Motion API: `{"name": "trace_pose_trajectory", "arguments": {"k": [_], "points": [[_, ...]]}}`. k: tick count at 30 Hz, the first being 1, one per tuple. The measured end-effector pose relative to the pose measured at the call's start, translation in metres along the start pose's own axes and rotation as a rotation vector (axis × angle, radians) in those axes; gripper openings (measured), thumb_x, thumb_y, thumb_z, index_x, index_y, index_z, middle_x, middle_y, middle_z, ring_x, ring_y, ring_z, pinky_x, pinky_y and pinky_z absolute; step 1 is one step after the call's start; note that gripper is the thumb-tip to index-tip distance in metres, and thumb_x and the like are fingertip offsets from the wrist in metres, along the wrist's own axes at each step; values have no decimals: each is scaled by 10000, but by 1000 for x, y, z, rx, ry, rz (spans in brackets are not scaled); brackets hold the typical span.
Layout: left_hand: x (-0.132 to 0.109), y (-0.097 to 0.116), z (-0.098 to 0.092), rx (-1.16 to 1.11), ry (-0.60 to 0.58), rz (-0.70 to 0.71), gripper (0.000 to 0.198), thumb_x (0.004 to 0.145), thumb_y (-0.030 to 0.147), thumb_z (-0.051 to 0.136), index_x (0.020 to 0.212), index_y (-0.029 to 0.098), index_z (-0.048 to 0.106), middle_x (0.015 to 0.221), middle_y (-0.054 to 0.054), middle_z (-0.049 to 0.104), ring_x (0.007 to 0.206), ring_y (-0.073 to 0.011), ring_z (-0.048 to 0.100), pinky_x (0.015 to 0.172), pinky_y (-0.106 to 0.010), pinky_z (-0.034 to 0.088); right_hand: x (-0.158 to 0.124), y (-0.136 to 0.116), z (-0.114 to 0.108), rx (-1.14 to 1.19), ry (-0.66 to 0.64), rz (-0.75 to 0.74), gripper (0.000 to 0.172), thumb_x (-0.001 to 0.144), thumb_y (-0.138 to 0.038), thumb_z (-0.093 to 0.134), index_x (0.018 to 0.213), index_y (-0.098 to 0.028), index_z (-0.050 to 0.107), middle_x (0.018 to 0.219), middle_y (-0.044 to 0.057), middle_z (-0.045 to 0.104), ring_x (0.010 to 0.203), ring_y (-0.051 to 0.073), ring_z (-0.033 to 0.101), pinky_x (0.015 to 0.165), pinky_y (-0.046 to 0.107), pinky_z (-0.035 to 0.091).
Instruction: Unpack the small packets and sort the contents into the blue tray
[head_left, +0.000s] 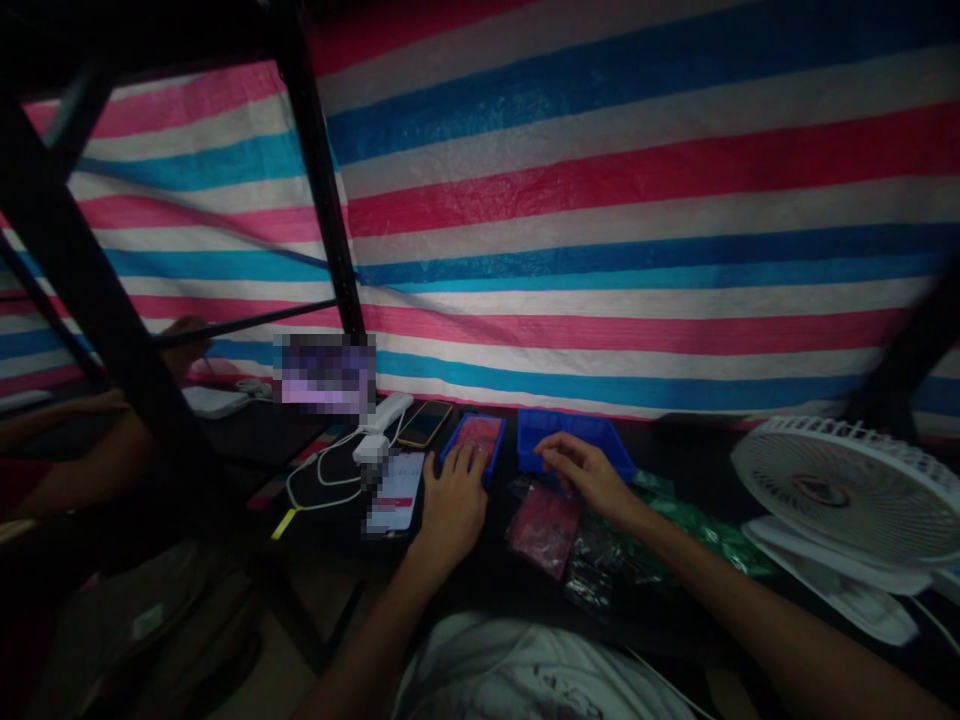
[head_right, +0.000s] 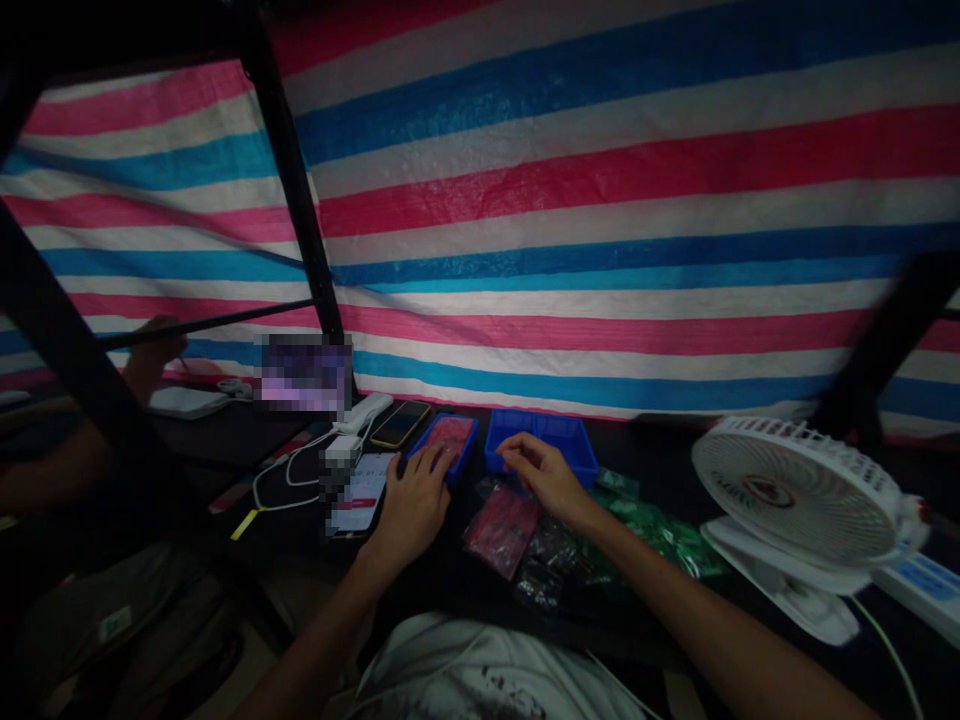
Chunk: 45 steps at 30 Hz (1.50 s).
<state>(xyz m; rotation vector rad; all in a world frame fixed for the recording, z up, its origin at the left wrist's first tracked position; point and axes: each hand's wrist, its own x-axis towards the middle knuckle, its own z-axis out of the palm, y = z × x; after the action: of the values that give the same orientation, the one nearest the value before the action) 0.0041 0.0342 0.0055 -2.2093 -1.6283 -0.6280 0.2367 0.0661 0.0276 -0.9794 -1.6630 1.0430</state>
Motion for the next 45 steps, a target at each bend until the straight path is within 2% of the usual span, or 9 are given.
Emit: {"name": "trace_pose_trajectory", "arguments": {"k": [10, 13, 19, 22, 24, 27, 33, 40, 45], "points": [[2, -2, 0, -24, 14, 17, 517, 892, 117, 512, 1390, 252, 530, 1413, -112, 584, 1285, -309, 512, 1126, -594, 314, 0, -1, 0, -39, -30, -5, 400, 897, -580, 622, 963, -189, 674, 742, -4, 596, 546, 118, 457, 513, 249, 321], [2, -4, 2, -41, 26, 21, 534, 886, 111, 518, 1403, 245, 517, 1415, -118, 584, 1297, -316, 509, 1117, -600, 327, -1, -1, 1, -79, -63, -44, 387, 897, -570, 640, 944, -188, 679, 765, 8, 617, 622, 143, 511, 567, 261, 375], [0, -4, 6, -83, 52, -5, 505, 907, 129, 517, 1396, 257, 510, 1427, -111, 578, 1325, -307, 497, 1135, -612, 294, -8, -1, 0, -272, -338, -117, 355, 886, -514, 699, 1078, -216, 712, 933, 40, 656, 823, 195, 583, 734, 304, 460], [-2, -1, 6, -131, 102, -44, 525, 927, 122, 488, 1440, 233, 455, 1483, -125, 529, 1387, -294, 445, 1154, -603, 257, -11, -4, -1, -476, -517, -200, 406, 786, -519, 805, 1084, -253, 732, 1012, 42, 657, 979, 241, 563, 870, 353, 436], [-2, 1, 3, -188, 149, -63, 534, 954, 124, 455, 1478, 213, 400, 1521, -141, 485, 1419, -278, 411, 1163, -580, 246, -11, -5, -1, -520, -549, -235, 479, 749, -531, 833, 1129, -261, 722, 1092, 51, 645, 1065, 262, 542, 941, 376, 412], [-1, 3, -7, -301, 211, -63, 475, 988, 144, 430, 1458, 212, 413, 1496, -140, 501, 1401, -259, 432, 1165, -530, 256, -10, -4, -2, -537, -539, -255, 568, 738, -550, 832, 1205, -258, 694, 1178, 69, 623, 1132, 279, 519, 985, 390, 395], [-7, 9, -17, -506, 267, 11, 362, 1006, 173, 443, 1358, 238, 497, 1369, -113, 583, 1312, -249, 505, 1106, -465, 354, -10, 1, -2, -563, -529, -250, 534, 759, -572, 806, 1172, -249, 701, 1071, 63, 636, 1049, 271, 543, 906, 363, 419], [-10, 12, -15, -674, 183, 158, 374, 1002, 166, 451, 1358, 248, 531, 1342, -103, 590, 1283, -238, 529, 1093, -433, 437, -9, 2, -2, -424, -381, -255, 279, 880, -467, 729, 1010, -222, 701, 967, 42, 647, 900, 225, 587, 794, 327, 444], [-8, 12, -16, -640, 103, 221, 468, 947, 76, 468, 1371, 261, 537, 1359, -92, 571, 1289, -237, 524, 1100, -439, 452, -6, -2, -3, -343, -218, -265, 233, 919, -431, 690, 980, -206, 697, 951, 42, 650, 884, 216, 600, 794, 326, 445]]}}
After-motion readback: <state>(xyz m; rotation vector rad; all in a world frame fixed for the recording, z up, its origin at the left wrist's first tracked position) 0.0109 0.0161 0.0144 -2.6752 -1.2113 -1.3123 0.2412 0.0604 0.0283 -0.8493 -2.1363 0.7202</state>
